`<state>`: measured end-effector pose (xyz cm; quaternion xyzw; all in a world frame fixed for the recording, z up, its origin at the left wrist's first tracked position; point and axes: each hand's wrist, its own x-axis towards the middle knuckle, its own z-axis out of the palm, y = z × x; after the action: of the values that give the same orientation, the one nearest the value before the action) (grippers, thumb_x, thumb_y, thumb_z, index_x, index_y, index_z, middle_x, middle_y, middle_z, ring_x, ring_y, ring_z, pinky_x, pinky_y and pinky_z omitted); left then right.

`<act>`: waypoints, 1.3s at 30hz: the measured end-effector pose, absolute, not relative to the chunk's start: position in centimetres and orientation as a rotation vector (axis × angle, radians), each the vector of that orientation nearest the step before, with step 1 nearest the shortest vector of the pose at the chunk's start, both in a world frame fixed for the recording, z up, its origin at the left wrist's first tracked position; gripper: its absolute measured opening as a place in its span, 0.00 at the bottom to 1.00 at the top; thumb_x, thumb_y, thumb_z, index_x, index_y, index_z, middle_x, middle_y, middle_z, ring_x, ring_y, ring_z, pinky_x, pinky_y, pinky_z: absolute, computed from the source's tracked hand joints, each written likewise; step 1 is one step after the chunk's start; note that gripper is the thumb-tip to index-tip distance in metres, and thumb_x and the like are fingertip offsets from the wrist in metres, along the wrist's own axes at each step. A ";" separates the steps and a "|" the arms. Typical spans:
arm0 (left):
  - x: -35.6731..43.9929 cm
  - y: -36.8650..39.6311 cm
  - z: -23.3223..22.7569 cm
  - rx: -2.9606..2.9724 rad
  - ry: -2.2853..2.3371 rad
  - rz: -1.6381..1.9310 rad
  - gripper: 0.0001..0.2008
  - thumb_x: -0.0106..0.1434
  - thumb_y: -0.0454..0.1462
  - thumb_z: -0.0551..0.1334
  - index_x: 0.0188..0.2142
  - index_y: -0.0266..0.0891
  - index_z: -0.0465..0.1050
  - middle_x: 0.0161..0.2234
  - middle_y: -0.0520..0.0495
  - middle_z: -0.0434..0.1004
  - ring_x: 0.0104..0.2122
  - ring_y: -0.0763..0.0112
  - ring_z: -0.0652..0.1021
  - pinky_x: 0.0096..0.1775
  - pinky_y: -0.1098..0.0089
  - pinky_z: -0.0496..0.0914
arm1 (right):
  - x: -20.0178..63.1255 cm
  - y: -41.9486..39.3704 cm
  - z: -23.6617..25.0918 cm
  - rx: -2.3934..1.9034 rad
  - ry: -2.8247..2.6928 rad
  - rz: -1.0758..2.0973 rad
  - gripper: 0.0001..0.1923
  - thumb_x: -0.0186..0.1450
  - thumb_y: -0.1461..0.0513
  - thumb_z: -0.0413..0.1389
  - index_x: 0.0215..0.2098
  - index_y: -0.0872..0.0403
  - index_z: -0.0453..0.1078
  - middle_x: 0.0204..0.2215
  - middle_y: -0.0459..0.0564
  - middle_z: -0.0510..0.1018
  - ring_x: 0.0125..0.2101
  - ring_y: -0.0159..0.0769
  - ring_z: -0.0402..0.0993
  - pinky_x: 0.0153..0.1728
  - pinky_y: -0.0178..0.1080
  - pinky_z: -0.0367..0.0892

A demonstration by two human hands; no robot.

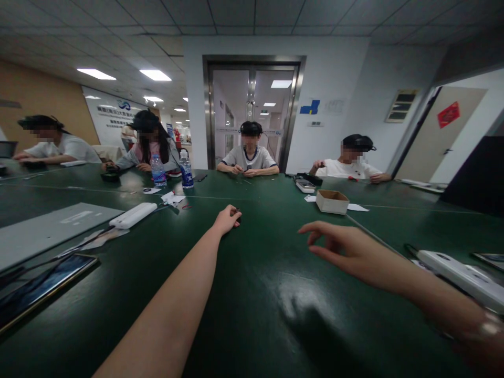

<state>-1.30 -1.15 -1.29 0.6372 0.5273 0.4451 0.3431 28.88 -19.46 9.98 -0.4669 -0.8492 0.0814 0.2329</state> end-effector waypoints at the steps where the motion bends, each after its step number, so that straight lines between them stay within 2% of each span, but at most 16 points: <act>1: -1.3 -1.1 -1.3 1.646 1.356 1.145 0.10 0.58 0.39 0.59 0.38 0.37 0.63 0.34 0.46 0.71 0.20 0.78 0.75 0.25 0.76 0.69 | 27.0 -17.1 9.3 -1.244 -2.422 0.342 0.13 0.59 0.59 0.55 0.42 0.52 0.69 0.31 0.51 0.74 0.26 0.33 0.70 0.25 0.32 0.64; 4: -1.2 -0.7 -1.5 1.603 1.283 1.156 0.10 0.57 0.39 0.59 0.38 0.37 0.63 0.33 0.45 0.71 0.21 0.76 0.75 0.25 0.74 0.70 | 22.6 -9.7 6.6 -1.241 -2.514 0.649 0.09 0.57 0.61 0.57 0.37 0.54 0.71 0.30 0.49 0.74 0.23 0.30 0.69 0.23 0.30 0.64; 7: -1.0 -0.2 -1.4 1.494 1.186 1.259 0.09 0.58 0.38 0.58 0.36 0.35 0.63 0.29 0.47 0.71 0.21 0.76 0.75 0.26 0.74 0.70 | 18.9 -4.1 4.1 -1.349 -2.311 1.012 0.15 0.55 0.58 0.60 0.38 0.57 0.70 0.24 0.48 0.73 0.15 0.27 0.65 0.15 0.28 0.60; 10: -0.9 0.1 -1.2 1.325 1.096 1.356 0.08 0.58 0.37 0.58 0.35 0.33 0.64 0.27 0.48 0.71 0.21 0.78 0.73 0.27 0.76 0.70 | 16.1 -1.5 2.6 -1.170 -2.025 1.241 0.18 0.53 0.58 0.63 0.38 0.61 0.69 0.20 0.46 0.72 0.15 0.25 0.64 0.14 0.27 0.60; 17: -0.3 -0.5 -0.6 1.133 0.879 1.362 0.07 0.59 0.36 0.58 0.32 0.32 0.67 0.31 0.47 0.73 0.23 0.83 0.72 0.32 0.79 0.70 | 15.2 -1.4 0.9 -0.918 -1.702 1.420 0.11 0.58 0.60 0.59 0.36 0.60 0.69 0.23 0.48 0.73 0.20 0.26 0.69 0.21 0.26 0.68; 23: 0.0 -0.5 -0.7 1.101 0.803 1.335 0.05 0.58 0.34 0.58 0.33 0.33 0.68 0.32 0.48 0.71 0.26 0.84 0.72 0.35 0.79 0.70 | 15.4 -1.0 0.5 -0.850 -1.398 1.626 0.07 0.58 0.66 0.59 0.34 0.60 0.67 0.27 0.51 0.75 0.25 0.30 0.74 0.26 0.29 0.72; 33: -0.9 0.1 -1.5 1.549 1.098 1.220 0.11 0.50 0.36 0.65 0.33 0.33 0.69 0.25 0.49 0.71 0.23 0.77 0.72 0.30 0.72 0.69 | 15.8 -0.7 0.3 -0.870 -1.217 1.586 0.10 0.57 0.75 0.55 0.36 0.60 0.65 0.23 0.50 0.73 0.22 0.31 0.74 0.24 0.30 0.71; 39: -1.2 -0.1 -1.6 1.693 1.136 1.157 0.09 0.53 0.36 0.62 0.33 0.33 0.68 0.25 0.47 0.73 0.24 0.76 0.73 0.31 0.72 0.68 | 16.3 -0.6 0.2 -0.833 -1.234 1.606 0.13 0.55 0.76 0.55 0.36 0.59 0.65 0.23 0.48 0.73 0.24 0.31 0.74 0.27 0.31 0.72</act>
<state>-1.20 -0.06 -1.58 0.6655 0.4465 0.4550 0.3882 16.29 -0.58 0.20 -0.3382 -0.5009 0.6519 0.4579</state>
